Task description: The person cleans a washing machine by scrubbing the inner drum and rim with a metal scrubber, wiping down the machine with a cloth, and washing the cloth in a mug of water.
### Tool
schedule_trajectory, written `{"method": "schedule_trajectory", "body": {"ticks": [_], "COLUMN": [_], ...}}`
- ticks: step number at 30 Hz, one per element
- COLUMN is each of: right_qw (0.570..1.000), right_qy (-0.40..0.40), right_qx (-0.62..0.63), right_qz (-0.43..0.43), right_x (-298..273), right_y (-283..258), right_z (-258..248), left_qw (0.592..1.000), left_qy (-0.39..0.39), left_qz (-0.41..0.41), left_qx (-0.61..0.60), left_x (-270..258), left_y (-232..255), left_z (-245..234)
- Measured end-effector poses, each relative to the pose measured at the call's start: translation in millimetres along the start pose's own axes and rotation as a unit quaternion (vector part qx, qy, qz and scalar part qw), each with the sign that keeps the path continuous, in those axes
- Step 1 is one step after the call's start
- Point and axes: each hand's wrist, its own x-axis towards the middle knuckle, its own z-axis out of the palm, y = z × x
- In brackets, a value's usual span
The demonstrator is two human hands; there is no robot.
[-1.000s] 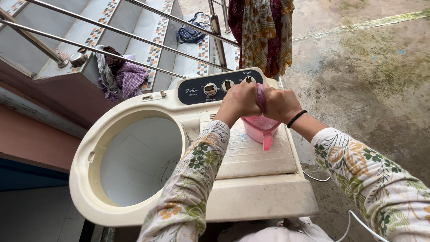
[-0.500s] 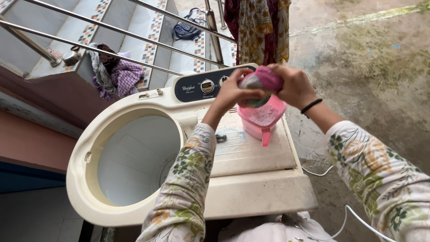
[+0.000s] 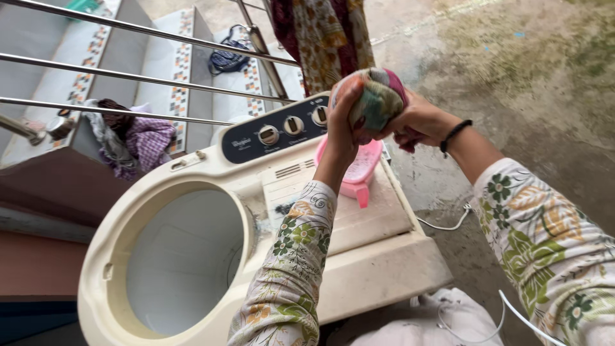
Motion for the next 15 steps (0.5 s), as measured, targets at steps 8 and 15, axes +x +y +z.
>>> {"method": "schedule_trajectory", "body": {"ticks": [8,15], "right_qw": [0.982,0.742], "right_qy": [0.167,0.242], "right_qx": [-0.067,-0.429], "right_qz": [-0.065,-0.455], "right_x": [25,65], "right_y": [7,7], "right_z": [-70,-190], "left_qw": [0.955,0.888], "left_qy": [0.237,0.401], "left_qz": [0.175,0.18], "left_qx": [0.016,0.137], "left_x": [66,174], "left_y": [-83,-168], "left_z": [42,48]}}
